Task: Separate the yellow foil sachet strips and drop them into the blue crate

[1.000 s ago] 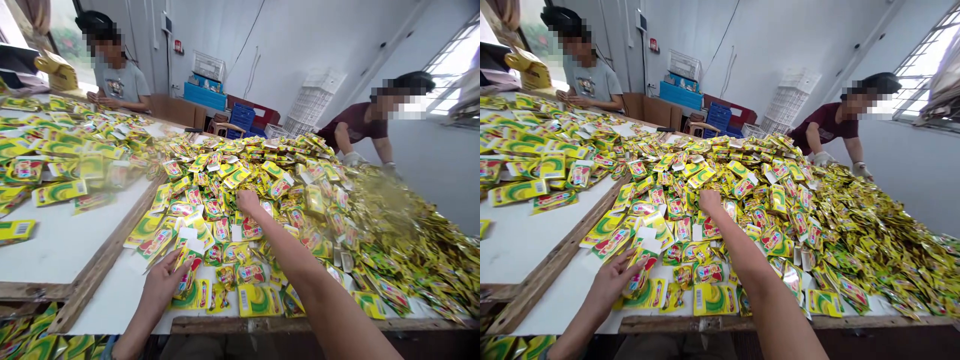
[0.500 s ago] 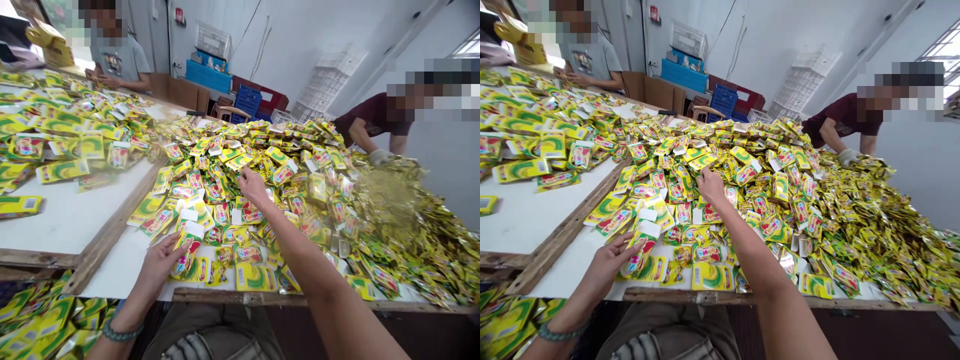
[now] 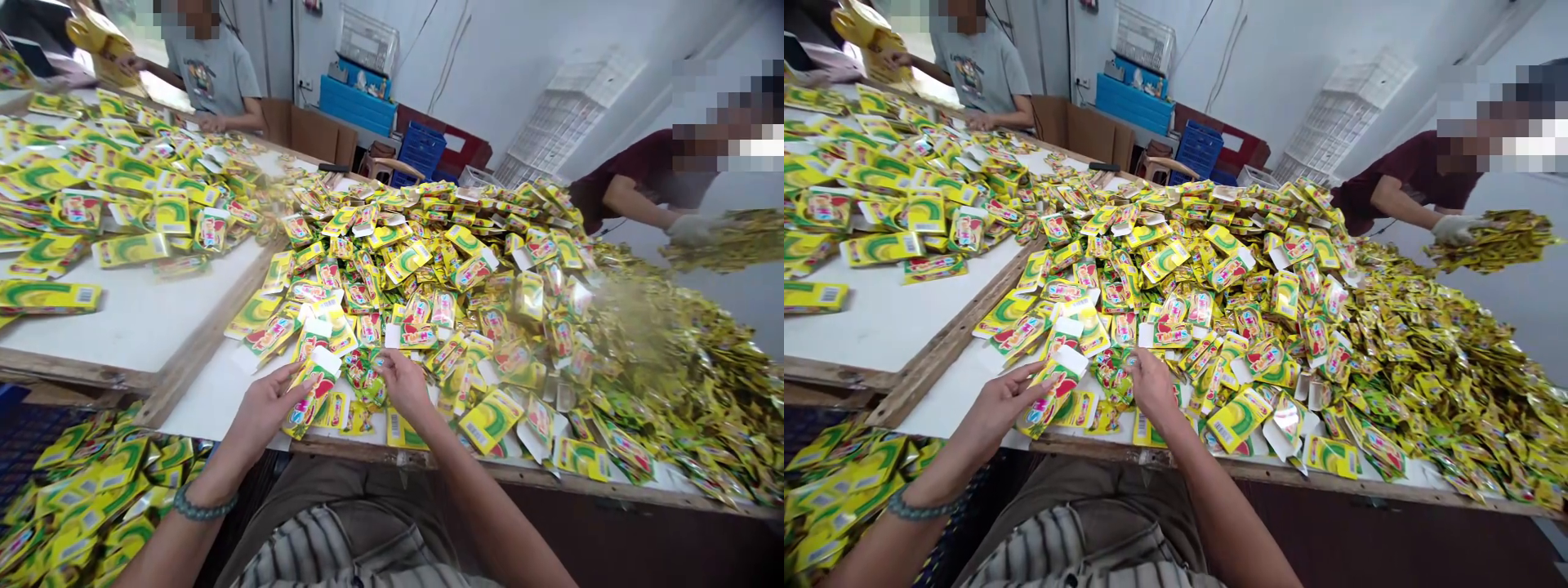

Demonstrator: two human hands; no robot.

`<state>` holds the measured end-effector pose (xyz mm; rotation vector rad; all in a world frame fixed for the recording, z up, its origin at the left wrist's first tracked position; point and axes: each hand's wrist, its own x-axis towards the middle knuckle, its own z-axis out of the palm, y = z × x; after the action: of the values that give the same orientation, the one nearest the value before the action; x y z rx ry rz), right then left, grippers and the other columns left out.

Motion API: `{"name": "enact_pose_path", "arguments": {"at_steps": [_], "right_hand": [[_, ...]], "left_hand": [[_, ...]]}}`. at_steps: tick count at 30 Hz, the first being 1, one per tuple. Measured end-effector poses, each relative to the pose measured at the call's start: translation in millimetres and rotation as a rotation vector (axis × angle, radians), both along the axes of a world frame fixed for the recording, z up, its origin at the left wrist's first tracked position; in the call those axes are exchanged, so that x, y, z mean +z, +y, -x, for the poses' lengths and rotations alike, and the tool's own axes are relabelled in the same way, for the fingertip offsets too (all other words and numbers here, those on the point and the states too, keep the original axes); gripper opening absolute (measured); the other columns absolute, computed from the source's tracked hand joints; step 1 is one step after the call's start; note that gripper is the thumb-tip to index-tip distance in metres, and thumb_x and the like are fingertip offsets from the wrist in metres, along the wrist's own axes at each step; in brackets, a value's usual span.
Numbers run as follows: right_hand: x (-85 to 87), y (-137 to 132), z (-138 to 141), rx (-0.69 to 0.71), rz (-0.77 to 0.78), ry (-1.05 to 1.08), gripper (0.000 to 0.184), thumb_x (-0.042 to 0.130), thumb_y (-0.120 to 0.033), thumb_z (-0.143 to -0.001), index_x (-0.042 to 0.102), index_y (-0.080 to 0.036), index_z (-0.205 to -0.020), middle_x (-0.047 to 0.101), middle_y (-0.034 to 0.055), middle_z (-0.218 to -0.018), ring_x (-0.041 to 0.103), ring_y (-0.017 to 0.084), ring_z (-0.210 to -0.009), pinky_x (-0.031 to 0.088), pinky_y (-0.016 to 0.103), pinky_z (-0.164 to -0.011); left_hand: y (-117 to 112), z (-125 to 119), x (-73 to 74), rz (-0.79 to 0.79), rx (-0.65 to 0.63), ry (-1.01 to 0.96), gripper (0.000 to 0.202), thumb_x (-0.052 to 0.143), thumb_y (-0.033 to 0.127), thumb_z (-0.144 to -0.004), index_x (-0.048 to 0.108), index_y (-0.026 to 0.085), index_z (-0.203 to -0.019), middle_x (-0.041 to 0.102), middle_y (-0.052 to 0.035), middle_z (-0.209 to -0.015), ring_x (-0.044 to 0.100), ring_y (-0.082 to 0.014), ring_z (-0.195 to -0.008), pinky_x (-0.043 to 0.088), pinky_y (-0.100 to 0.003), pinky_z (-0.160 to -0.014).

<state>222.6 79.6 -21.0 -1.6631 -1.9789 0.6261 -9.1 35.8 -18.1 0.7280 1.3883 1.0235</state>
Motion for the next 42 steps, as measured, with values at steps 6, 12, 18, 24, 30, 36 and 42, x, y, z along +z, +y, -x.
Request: {"name": "enact_pose_path", "arguments": {"at_steps": [6, 12, 18, 24, 30, 36, 42], "right_hand": [[0.7, -21.6, -9.1, 0.035, 0.081, -0.09, 0.044, 0.064, -0.021, -0.075, 0.055, -0.02, -0.118, 0.066, 0.006, -0.098, 0.061, 0.021, -0.088, 0.044, 0.029, -0.075], [12.5, -32.2, -13.4, 0.045, 0.029, 0.24, 0.015, 0.054, -0.027, -0.084, 0.06, -0.019, -0.096, 0.062, 0.0048, -0.091, 0.056, 0.019, -0.085, 0.044, 0.029, -0.078], [21.4, -32.6, -1.7, 0.102, 0.143, 0.458, 0.023, 0.058, -0.029, -0.082, 0.058, -0.021, -0.104, 0.045, -0.0037, -0.067, 0.041, 0.012, -0.058, 0.037, 0.023, -0.055], [34.2, -27.9, 12.1, 0.239, 0.138, 0.414, 0.018, 0.061, -0.025, -0.079, 0.057, -0.021, -0.096, 0.045, -0.0042, -0.07, 0.044, 0.012, -0.065, 0.038, 0.022, -0.06], [36.8, -36.8, 18.0, 0.289, 0.125, 0.371, 0.024, 0.06, -0.021, -0.081, 0.056, -0.022, -0.104, 0.051, -0.0044, -0.071, 0.046, 0.011, -0.062, 0.039, 0.022, -0.058], [35.0, -56.9, 8.0, 0.23, 0.04, 0.225, 0.025, 0.054, -0.021, -0.087, 0.058, -0.023, -0.112, 0.067, 0.0044, -0.092, 0.06, 0.018, -0.08, 0.048, 0.027, -0.071], [34.4, -24.0, -43.5, -0.12, -0.201, -0.566, 0.014, 0.053, -0.013, -0.081, 0.065, -0.015, -0.09, 0.066, 0.0139, -0.097, 0.052, 0.029, -0.1, 0.037, 0.045, -0.087]], "left_hand": [[-4.8, -4.2, 7.8, -0.041, -0.097, 0.035, 0.083, 0.079, 0.054, -0.058, 0.054, 0.014, -0.127, 0.073, -0.0004, -0.07, 0.071, -0.0234, -0.069, 0.054, -0.028, -0.057], [-9.8, -7.7, 9.2, -0.001, -0.215, 0.004, 0.084, 0.08, 0.056, -0.054, 0.06, 0.013, -0.123, 0.076, -0.0091, -0.092, 0.071, -0.0273, -0.081, 0.055, -0.034, -0.069], [-14.8, -9.1, 3.0, -0.063, -0.343, 0.172, 0.068, 0.076, 0.053, -0.063, 0.066, 0.015, -0.119, 0.076, -0.0048, -0.087, 0.069, -0.0247, -0.078, 0.053, -0.03, -0.067], [-20.0, -6.6, 6.4, -0.001, -0.376, 0.004, 0.061, 0.078, 0.047, -0.065, 0.066, 0.017, -0.118, 0.077, -0.0044, -0.089, 0.07, -0.0206, -0.071, 0.053, -0.026, -0.062], [-24.0, -5.4, 9.4, 0.086, -0.417, -0.182, 0.055, 0.081, 0.041, -0.064, 0.068, 0.019, -0.112, 0.077, -0.0047, -0.09, 0.072, -0.0228, -0.079, 0.056, -0.028, -0.069], [-26.1, -13.6, 11.8, 0.181, -0.385, -0.213, 0.062, 0.084, 0.042, -0.06, 0.064, 0.016, -0.113, 0.077, -0.0056, -0.091, 0.072, -0.0224, -0.08, 0.057, -0.027, -0.069], [-21.8, -25.6, 20.6, 0.155, -0.305, -0.246, 0.073, 0.085, 0.044, -0.056, 0.059, 0.018, -0.12, 0.076, -0.005, -0.098, 0.072, -0.021, -0.086, 0.055, -0.024, -0.072]]}}
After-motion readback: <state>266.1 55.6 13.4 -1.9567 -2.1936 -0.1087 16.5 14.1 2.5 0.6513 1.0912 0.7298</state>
